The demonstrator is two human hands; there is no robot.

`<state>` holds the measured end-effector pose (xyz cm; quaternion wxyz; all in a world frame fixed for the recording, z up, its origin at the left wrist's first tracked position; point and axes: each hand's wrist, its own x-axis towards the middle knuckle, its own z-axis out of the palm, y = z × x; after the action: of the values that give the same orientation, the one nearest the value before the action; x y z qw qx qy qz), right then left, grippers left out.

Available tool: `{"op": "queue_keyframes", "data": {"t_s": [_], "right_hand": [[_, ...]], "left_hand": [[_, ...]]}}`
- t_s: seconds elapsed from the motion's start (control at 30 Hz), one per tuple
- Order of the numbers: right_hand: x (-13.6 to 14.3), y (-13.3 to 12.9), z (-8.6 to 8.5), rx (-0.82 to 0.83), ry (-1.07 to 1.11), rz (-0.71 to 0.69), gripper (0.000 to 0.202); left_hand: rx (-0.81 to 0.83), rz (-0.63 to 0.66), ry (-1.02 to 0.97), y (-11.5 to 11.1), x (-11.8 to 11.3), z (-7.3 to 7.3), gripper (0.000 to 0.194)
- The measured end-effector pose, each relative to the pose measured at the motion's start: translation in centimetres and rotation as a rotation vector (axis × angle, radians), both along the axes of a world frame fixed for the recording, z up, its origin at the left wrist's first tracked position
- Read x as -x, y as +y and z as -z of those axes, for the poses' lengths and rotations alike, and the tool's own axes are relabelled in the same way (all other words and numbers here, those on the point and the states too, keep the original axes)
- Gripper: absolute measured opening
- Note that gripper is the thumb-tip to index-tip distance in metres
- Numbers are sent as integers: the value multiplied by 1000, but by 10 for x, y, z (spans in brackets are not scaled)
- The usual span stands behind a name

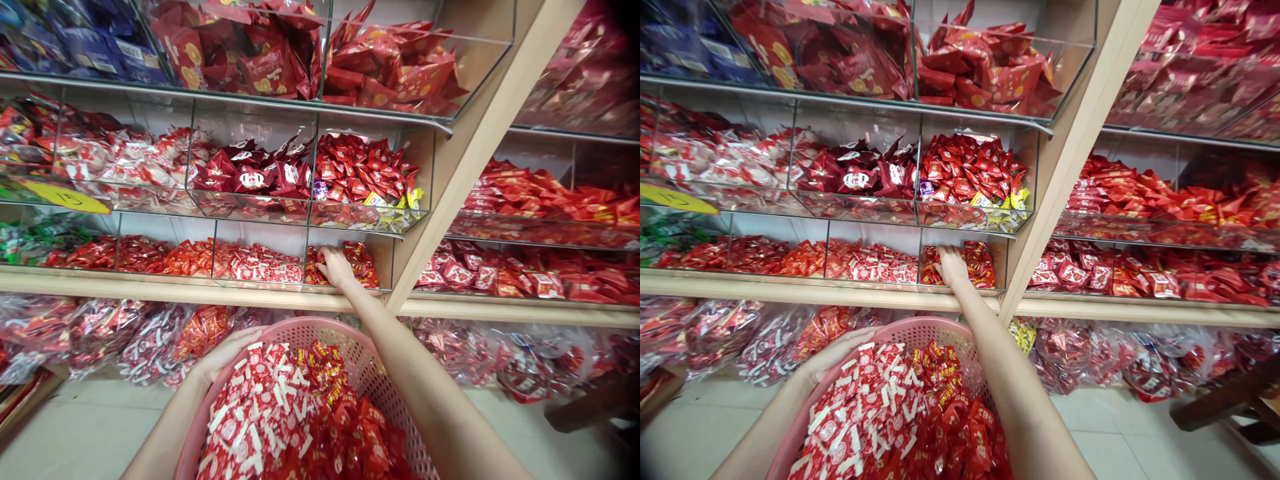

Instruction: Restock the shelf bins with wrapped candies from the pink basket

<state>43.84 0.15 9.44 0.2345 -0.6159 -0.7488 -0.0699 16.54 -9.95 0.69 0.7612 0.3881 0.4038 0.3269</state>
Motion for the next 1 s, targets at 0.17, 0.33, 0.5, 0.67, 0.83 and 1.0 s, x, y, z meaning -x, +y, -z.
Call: {"op": "queue_keyframes", "data": {"t_s": [0.17, 0.33, 0.5, 0.67, 0.83, 1.0], "right_hand": [[-4, 3, 1, -48, 44, 5, 24], [-10, 9, 6, -159, 247, -23, 30], [-17, 17, 10, -231, 601, 9, 40], [-25, 26, 15, -326, 1150, 159, 41], [-27, 25, 10, -354, 1439, 207, 34], [-29, 12, -16, -209, 1705, 128, 24]], "left_hand": [[-17, 9, 6, -1, -1, 0, 40], [-5, 4, 0, -1, -1, 1, 40], [13, 5, -30, -3, -2, -2, 42], [-15, 15, -10, -6, -5, -9, 39], [-36, 18, -20, -4, -3, -5, 40], [-17, 5, -33, -4, -3, -3, 40]]}}
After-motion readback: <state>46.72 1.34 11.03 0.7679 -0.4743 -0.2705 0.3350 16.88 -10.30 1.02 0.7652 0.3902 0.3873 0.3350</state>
